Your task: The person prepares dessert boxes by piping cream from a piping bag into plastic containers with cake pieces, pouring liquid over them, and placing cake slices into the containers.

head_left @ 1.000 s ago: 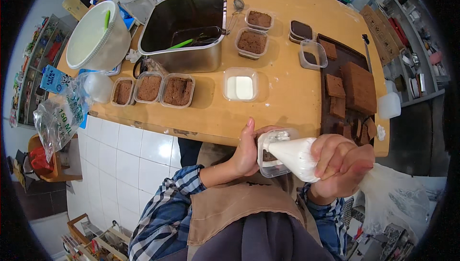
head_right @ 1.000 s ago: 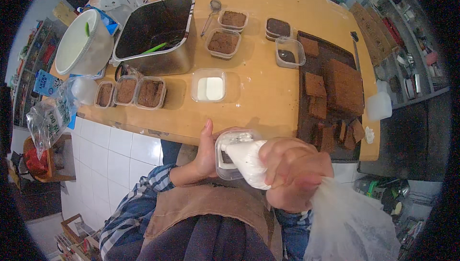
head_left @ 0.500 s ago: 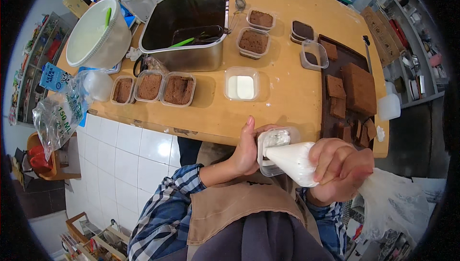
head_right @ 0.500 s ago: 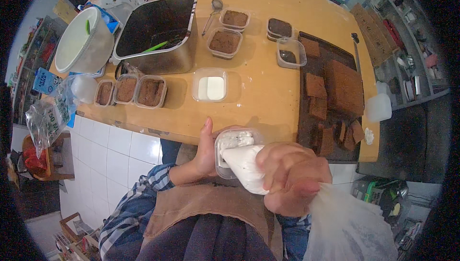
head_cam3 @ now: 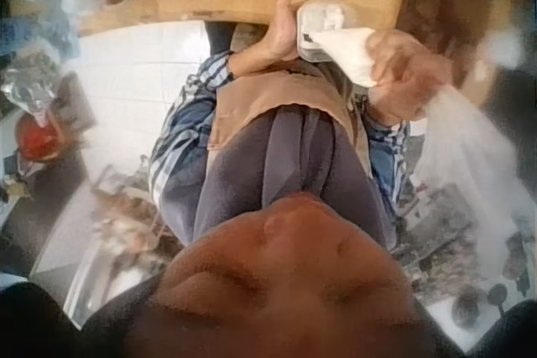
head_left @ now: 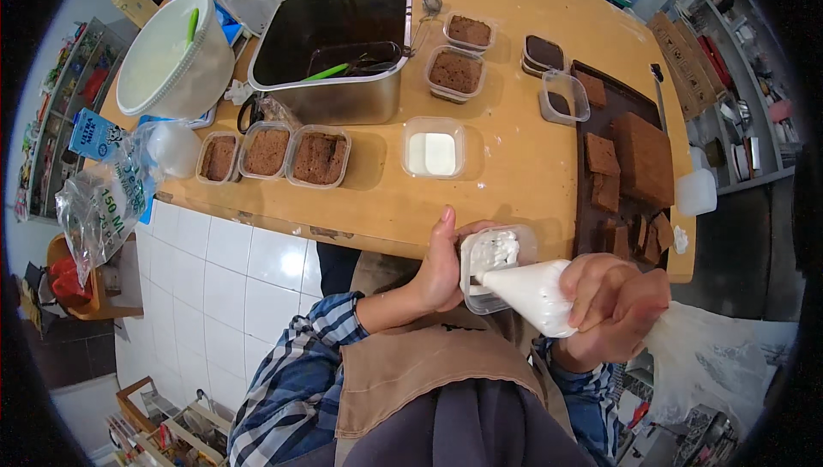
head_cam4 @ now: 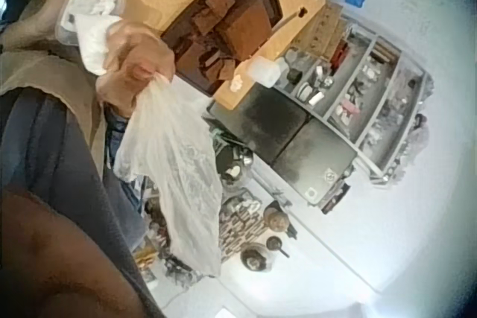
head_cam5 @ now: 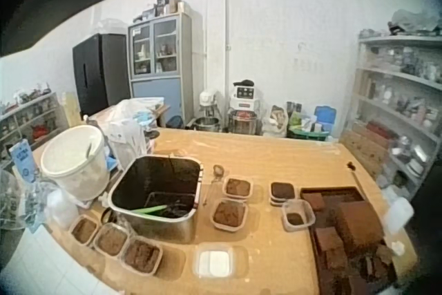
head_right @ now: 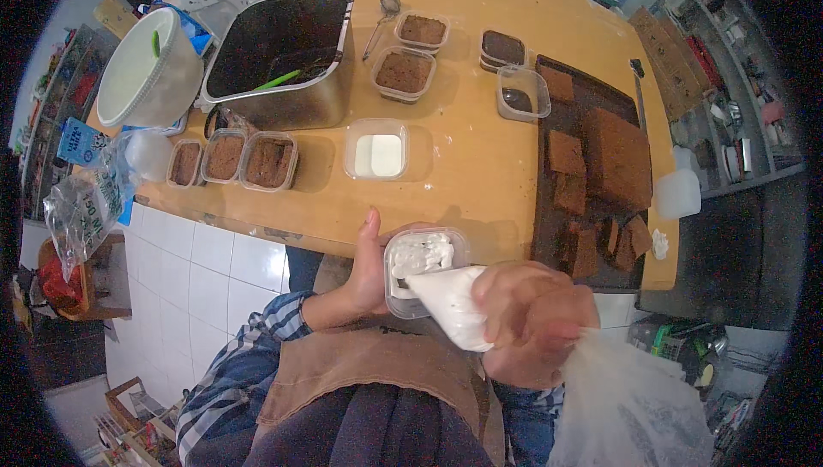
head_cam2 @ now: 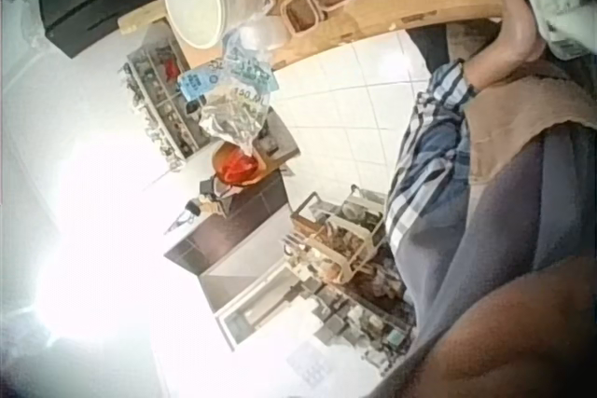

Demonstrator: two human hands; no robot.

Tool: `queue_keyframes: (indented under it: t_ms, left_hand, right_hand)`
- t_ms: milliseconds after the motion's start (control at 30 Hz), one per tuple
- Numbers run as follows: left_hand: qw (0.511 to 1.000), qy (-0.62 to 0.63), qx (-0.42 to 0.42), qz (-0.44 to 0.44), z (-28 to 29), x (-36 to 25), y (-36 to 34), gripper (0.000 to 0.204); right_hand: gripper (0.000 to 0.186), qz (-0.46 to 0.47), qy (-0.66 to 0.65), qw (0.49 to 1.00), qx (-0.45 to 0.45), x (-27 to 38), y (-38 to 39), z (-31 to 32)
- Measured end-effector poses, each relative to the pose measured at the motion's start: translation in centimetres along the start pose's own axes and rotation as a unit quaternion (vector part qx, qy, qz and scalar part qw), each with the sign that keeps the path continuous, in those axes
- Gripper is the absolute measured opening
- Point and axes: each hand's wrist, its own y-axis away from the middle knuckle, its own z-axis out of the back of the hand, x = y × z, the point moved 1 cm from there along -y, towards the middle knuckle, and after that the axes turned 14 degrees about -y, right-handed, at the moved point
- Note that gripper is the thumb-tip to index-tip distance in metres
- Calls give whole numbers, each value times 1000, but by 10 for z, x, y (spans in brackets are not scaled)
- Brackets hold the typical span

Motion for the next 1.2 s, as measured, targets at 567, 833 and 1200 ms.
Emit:
queue_keyframes:
  t_ms: [567,833,1200]
  left_hand:
    - [1000,7,-20,-17,1,-3,2,76]
    - [1000,-3,-6,-11,1,-4,4,78]
    - [1000,2,9,-6,-5,-4,4,77]
  right_hand:
    - [36,-36,57,998,-14,3,6,7]
    - [35,11,29,999,18,-1,-5,7]
    - [34,54,32,998,7,-8,-7,3]
